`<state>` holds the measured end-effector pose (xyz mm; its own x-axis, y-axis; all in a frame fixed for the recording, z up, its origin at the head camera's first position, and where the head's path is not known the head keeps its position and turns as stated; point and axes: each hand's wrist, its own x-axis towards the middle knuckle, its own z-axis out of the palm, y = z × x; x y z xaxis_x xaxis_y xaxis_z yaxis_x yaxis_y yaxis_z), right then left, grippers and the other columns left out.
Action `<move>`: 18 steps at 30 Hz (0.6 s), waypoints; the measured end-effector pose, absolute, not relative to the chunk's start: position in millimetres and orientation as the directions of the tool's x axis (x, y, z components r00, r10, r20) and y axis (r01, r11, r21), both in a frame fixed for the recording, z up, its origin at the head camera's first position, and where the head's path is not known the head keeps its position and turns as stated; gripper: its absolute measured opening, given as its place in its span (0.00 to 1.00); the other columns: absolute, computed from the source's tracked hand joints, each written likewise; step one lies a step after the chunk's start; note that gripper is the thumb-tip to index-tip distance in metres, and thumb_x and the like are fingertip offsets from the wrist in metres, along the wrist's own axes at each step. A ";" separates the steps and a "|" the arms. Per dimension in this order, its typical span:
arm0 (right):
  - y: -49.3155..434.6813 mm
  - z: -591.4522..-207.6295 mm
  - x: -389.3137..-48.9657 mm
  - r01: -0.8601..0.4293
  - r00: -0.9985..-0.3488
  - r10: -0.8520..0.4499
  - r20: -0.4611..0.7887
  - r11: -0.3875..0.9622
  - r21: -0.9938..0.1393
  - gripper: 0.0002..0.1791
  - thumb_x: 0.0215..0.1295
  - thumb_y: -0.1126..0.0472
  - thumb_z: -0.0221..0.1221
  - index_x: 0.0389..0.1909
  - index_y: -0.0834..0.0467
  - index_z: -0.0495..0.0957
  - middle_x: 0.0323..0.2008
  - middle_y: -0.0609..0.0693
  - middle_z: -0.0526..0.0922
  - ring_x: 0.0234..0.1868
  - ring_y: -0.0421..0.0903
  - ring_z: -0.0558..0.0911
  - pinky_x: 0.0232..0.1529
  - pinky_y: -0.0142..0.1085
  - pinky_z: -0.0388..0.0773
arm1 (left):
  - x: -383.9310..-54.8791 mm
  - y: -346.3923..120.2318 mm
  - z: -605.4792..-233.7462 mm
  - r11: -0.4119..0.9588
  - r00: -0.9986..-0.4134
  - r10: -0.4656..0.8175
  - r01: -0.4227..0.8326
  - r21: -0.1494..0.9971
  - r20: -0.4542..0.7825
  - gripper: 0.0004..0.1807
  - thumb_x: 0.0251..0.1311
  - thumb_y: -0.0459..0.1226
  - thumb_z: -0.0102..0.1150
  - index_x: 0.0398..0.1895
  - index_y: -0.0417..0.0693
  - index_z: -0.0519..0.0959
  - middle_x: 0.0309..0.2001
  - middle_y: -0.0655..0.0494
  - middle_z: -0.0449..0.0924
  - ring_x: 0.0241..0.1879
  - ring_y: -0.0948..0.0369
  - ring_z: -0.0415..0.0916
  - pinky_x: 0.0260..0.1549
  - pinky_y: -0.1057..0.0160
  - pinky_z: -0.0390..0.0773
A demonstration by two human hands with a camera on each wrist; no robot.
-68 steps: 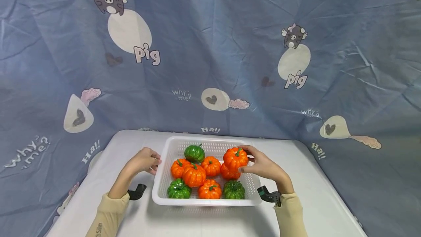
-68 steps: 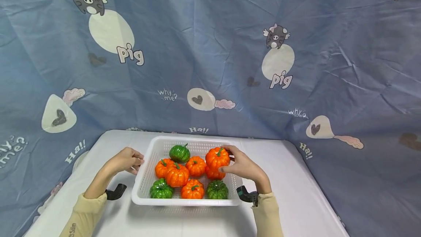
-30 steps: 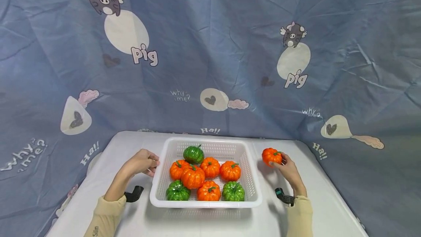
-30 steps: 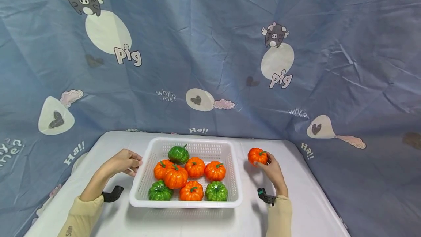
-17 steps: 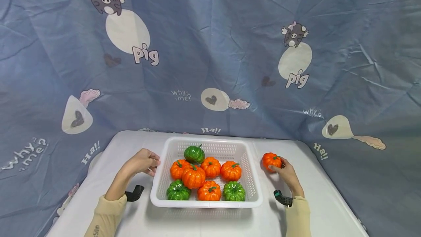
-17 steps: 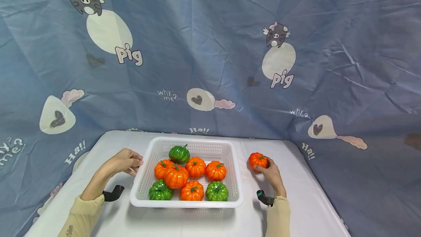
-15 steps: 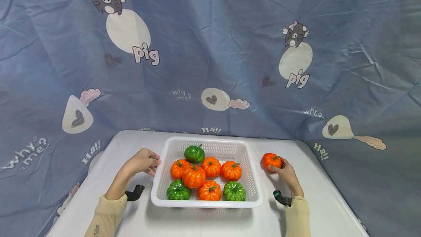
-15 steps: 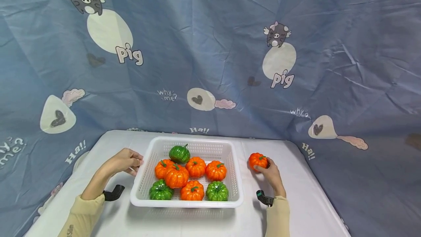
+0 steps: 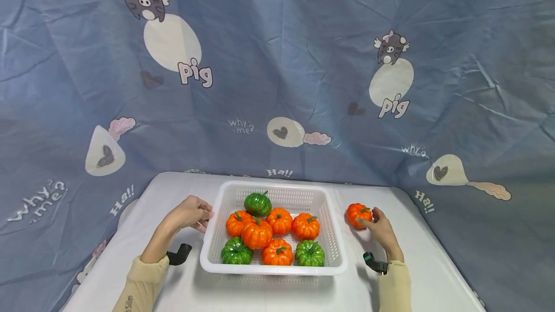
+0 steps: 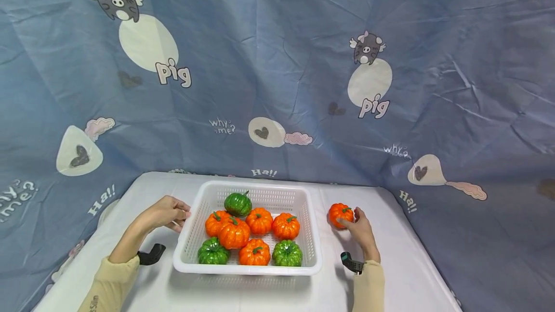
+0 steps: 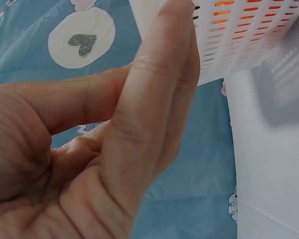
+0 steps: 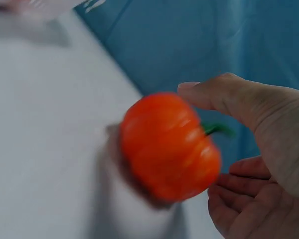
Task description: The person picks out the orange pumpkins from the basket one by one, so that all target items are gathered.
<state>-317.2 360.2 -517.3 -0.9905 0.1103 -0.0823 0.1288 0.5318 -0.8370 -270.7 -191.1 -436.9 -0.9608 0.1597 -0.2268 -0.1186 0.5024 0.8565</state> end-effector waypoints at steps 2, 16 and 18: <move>359.7 -508.0 -314.9 0.093 -0.994 0.105 -0.043 0.533 -0.841 0.53 0.62 0.52 0.64 0.73 0.73 0.42 0.72 0.73 0.49 0.73 0.67 0.52 0.74 0.53 0.53 | -270.8 -191.1 -437.0 0.502 -0.960 0.157 -0.123 0.856 -0.230 0.16 0.63 0.26 0.52 0.50 0.21 0.73 0.32 0.42 0.81 0.24 0.60 0.80 0.26 0.60 0.87; 316.8 -432.4 -286.9 -0.208 -0.976 -0.038 0.216 0.478 -0.853 0.45 0.59 0.57 0.67 0.72 0.66 0.54 0.70 0.65 0.61 0.72 0.61 0.60 0.73 0.50 0.57 | -269.8 -191.5 -433.4 0.503 -0.958 0.174 -0.113 0.857 -0.228 0.16 0.63 0.26 0.52 0.50 0.19 0.72 0.32 0.41 0.80 0.24 0.60 0.79 0.26 0.59 0.87; 304.0 -426.5 -283.4 -0.234 -0.971 -0.073 0.227 0.473 -0.849 0.44 0.58 0.57 0.68 0.71 0.64 0.57 0.69 0.63 0.63 0.71 0.59 0.61 0.73 0.49 0.58 | -269.8 -190.9 -433.9 0.502 -0.959 0.167 -0.119 0.857 -0.231 0.16 0.63 0.26 0.52 0.50 0.20 0.72 0.33 0.41 0.80 0.25 0.60 0.79 0.26 0.60 0.87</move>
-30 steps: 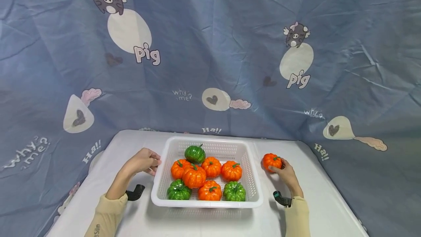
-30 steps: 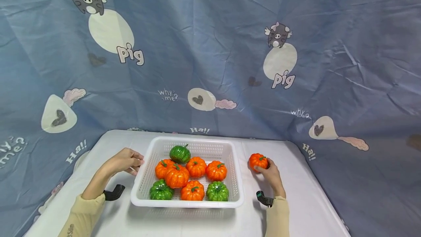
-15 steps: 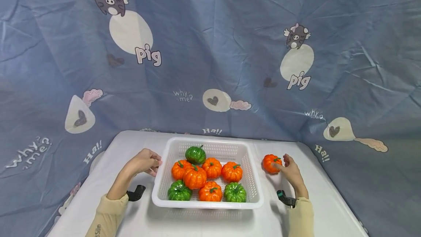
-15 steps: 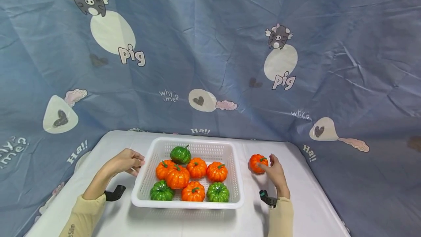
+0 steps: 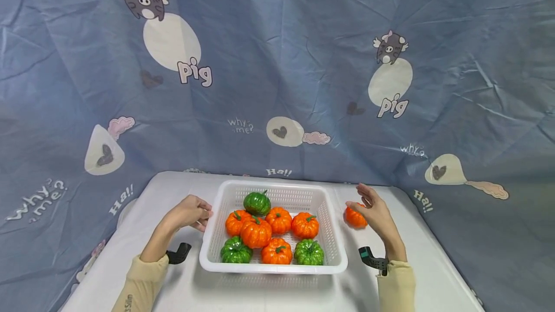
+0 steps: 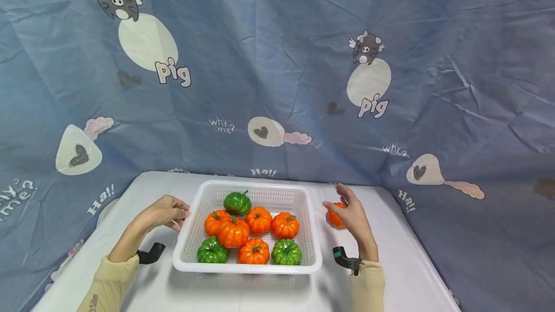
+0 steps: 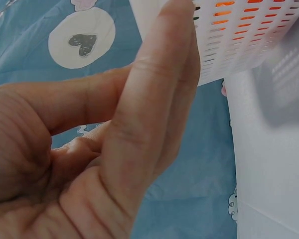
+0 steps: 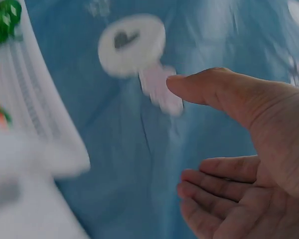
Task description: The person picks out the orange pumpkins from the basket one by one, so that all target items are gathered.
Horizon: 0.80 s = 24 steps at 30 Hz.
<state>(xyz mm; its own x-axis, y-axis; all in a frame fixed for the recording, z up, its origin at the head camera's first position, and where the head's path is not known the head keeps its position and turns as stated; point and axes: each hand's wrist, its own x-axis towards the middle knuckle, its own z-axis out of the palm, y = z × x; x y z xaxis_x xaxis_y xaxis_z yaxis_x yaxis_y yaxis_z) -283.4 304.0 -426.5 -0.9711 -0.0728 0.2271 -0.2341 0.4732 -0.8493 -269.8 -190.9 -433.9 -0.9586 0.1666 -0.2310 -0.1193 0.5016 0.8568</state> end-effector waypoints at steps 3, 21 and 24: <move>283.4 -419.8 -279.0 -0.262 -0.965 -0.131 0.227 0.469 -0.844 0.44 0.57 0.54 0.69 0.71 0.61 0.58 0.69 0.61 0.65 0.71 0.58 0.62 0.73 0.49 0.59 | -270.1 -191.4 -434.9 0.500 -0.959 0.165 -0.119 0.858 -0.229 0.16 0.63 0.26 0.52 0.50 0.20 0.72 0.32 0.42 0.81 0.25 0.60 0.79 0.26 0.60 0.87; 186.0 -423.9 -261.0 -0.290 -0.905 -0.407 0.123 0.379 -0.879 0.40 0.56 0.56 0.69 0.69 0.58 0.63 0.67 0.57 0.68 0.70 0.57 0.65 0.72 0.49 0.61 | -269.5 -190.6 -434.9 0.495 -0.959 0.165 -0.123 0.860 -0.232 0.17 0.62 0.26 0.52 0.52 0.20 0.72 0.33 0.40 0.80 0.26 0.59 0.80 0.27 0.60 0.87; 175.8 -425.3 -262.8 -0.309 -0.893 -0.436 0.112 0.411 -0.858 0.40 0.57 0.54 0.69 0.68 0.58 0.64 0.67 0.57 0.69 0.69 0.57 0.67 0.71 0.49 0.63 | -269.3 -191.0 -434.6 0.493 -0.960 0.157 -0.129 0.861 -0.234 0.17 0.62 0.26 0.52 0.51 0.20 0.73 0.32 0.41 0.80 0.26 0.59 0.80 0.27 0.60 0.87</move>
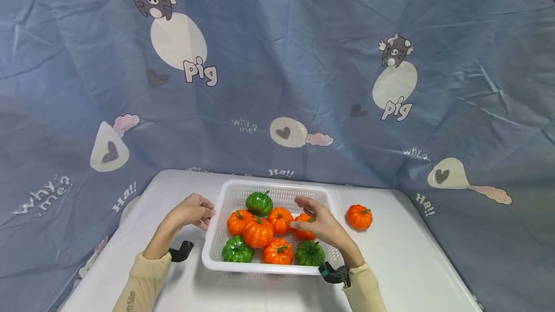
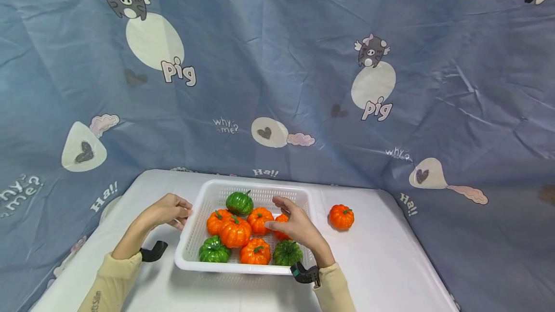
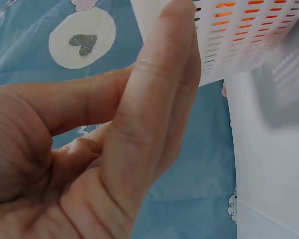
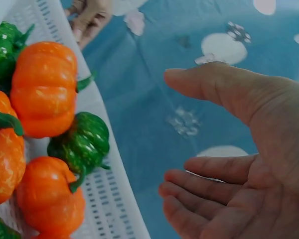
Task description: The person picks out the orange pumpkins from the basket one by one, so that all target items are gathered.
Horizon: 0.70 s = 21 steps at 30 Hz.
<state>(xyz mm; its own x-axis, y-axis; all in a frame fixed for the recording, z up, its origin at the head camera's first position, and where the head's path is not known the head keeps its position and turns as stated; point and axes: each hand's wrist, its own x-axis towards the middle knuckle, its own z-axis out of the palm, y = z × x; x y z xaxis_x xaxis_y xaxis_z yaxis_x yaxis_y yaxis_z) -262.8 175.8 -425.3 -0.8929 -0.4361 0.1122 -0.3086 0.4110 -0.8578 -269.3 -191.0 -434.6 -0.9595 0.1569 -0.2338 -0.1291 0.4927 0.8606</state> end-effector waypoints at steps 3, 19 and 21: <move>168.1 -422.8 -264.6 -0.336 -0.877 -0.467 0.108 0.439 -0.833 0.38 0.56 0.54 0.68 0.67 0.57 0.66 0.66 0.55 0.71 0.67 0.56 0.69 0.70 0.48 0.66 | -269.0 -190.8 -434.0 0.499 -0.958 0.162 -0.126 0.858 -0.235 0.17 0.62 0.26 0.52 0.51 0.20 0.73 0.32 0.41 0.80 0.26 0.59 0.80 0.27 0.60 0.87; 119.5 -429.1 -280.7 -0.282 -0.817 -0.565 -0.112 0.562 -0.778 0.40 0.53 0.49 0.69 0.63 0.65 0.69 0.59 0.60 0.76 0.61 0.57 0.76 0.61 0.48 0.75 | -271.7 -192.2 -436.7 0.479 -0.955 0.177 -0.127 0.869 -0.237 0.16 0.63 0.26 0.52 0.51 0.20 0.73 0.31 0.42 0.81 0.25 0.60 0.80 0.27 0.60 0.87; 113.9 -433.4 -282.2 -0.242 -0.816 -0.559 -0.146 0.560 -0.792 0.41 0.52 0.51 0.71 0.63 0.67 0.68 0.59 0.61 0.77 0.60 0.57 0.76 0.57 0.46 0.79 | -271.8 -192.3 -436.5 0.480 -0.955 0.178 -0.127 0.868 -0.238 0.16 0.63 0.26 0.52 0.51 0.20 0.73 0.31 0.42 0.81 0.25 0.60 0.80 0.27 0.60 0.87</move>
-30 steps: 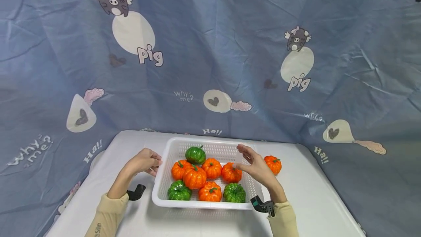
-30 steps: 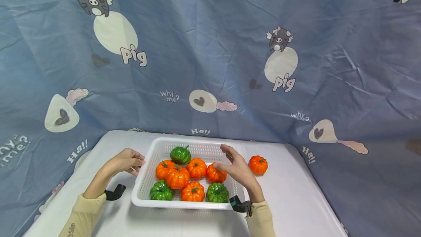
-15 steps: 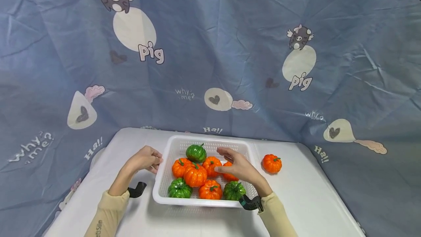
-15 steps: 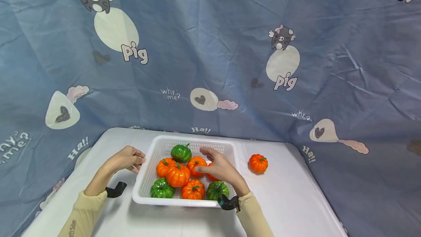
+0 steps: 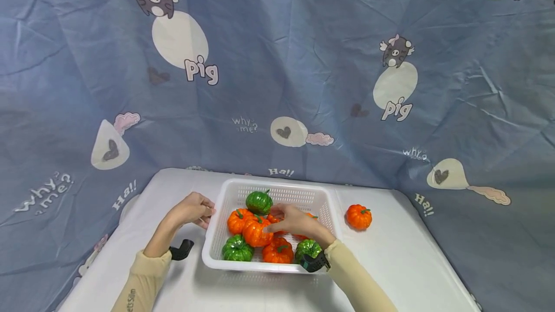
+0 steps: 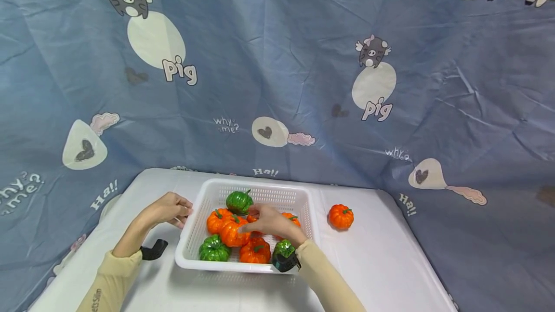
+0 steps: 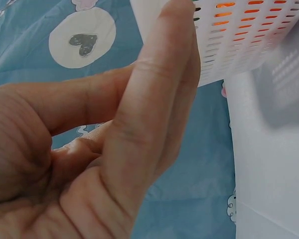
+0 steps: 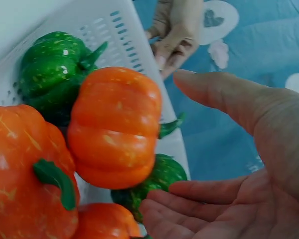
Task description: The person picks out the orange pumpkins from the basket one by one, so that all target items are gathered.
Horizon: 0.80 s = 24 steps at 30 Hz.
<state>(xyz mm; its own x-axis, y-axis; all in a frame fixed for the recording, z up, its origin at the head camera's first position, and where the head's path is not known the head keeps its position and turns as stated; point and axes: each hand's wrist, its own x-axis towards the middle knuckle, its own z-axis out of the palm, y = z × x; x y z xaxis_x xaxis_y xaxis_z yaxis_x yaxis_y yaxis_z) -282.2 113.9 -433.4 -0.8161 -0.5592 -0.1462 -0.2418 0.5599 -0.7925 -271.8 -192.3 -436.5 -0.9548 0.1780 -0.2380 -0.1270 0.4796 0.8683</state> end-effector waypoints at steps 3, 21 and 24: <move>105.7 -438.0 -283.6 -0.186 -0.814 -0.548 -0.192 0.561 -0.807 0.42 0.50 0.54 0.72 0.63 0.69 0.68 0.58 0.62 0.76 0.59 0.56 0.76 0.51 0.42 0.83 | -272.2 -192.4 -436.3 0.485 -0.955 0.171 -0.131 0.865 -0.241 0.16 0.63 0.26 0.52 0.51 0.21 0.73 0.31 0.42 0.81 0.25 0.60 0.81 0.27 0.60 0.87; 98.9 -440.8 -276.1 -0.273 -0.835 -0.530 -0.146 0.631 -0.726 0.40 0.43 0.52 0.74 0.59 0.62 0.73 0.52 0.52 0.80 0.53 0.46 0.78 0.58 0.41 0.75 | -269.8 -193.0 -437.7 0.471 -0.957 0.178 -0.120 0.874 -0.227 0.17 0.63 0.26 0.52 0.52 0.19 0.72 0.32 0.40 0.81 0.25 0.59 0.80 0.26 0.59 0.87; 105.7 -435.8 -272.5 -0.287 -0.838 -0.532 -0.123 0.620 -0.730 0.41 0.44 0.51 0.74 0.61 0.60 0.72 0.56 0.52 0.78 0.55 0.47 0.76 0.60 0.43 0.75 | -269.7 -194.2 -436.9 0.467 -0.957 0.192 -0.103 0.878 -0.215 0.18 0.63 0.25 0.51 0.52 0.18 0.71 0.33 0.39 0.81 0.25 0.59 0.80 0.26 0.59 0.87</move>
